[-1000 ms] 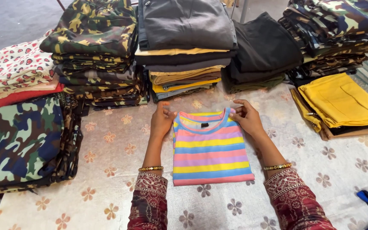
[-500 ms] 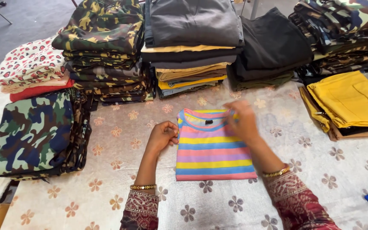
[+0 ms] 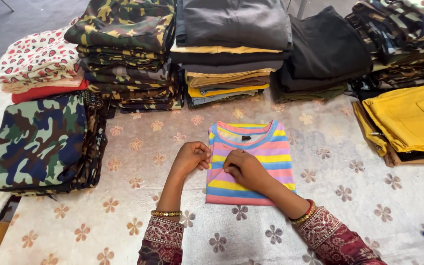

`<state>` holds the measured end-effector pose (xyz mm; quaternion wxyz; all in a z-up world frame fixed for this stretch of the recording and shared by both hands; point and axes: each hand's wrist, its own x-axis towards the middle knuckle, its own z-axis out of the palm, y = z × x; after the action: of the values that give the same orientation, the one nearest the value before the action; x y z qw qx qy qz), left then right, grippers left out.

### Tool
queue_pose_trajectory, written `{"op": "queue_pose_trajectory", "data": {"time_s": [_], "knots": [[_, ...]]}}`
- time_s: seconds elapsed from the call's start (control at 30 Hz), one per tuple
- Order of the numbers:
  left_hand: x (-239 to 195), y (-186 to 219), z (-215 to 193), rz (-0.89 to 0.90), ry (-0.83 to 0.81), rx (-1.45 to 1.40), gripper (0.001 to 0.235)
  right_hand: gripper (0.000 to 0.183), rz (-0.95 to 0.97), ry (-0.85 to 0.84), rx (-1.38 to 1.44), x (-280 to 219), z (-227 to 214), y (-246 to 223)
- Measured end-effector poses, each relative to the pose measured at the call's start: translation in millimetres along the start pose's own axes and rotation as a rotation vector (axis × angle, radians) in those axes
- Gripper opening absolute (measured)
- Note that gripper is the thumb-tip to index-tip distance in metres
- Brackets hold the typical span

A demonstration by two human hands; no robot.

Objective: Folding various items of clothing including a multi-colored striped shirt and a navy blue t-shirt on a table.

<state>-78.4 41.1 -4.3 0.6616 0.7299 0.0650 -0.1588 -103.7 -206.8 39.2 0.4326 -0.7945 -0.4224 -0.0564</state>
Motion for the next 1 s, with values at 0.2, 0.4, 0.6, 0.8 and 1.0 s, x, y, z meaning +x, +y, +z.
{"op": "queue_pose_trajectory", "data": {"time_s": [0.2,0.4,0.6,0.8,1.0], "knots": [[-4.3,8.5,5.5,-0.028,0.056,0.020,0.019,0.012,0.191,0.054,0.260,-3.8,0.0,10.4],[-28.0,44.1,23.0,-0.036,0.115,0.282,0.026,0.009,0.279,0.095,0.343,-9.5,5.3,21.7],[0.6,3.5,8.7,0.027,0.058,0.104,0.018,0.012,0.201,0.078,0.232,-4.3,-2.2,1.7],[-4.5,7.6,2.5,0.017,0.060,-0.051,0.020,0.019,-0.149,-0.023,-0.034,2.1,-6.4,-36.5],[-10.0,12.3,9.5,0.091,0.043,0.084,0.027,0.029,-0.253,-0.249,-0.076,-2.3,3.1,-52.3]]}}
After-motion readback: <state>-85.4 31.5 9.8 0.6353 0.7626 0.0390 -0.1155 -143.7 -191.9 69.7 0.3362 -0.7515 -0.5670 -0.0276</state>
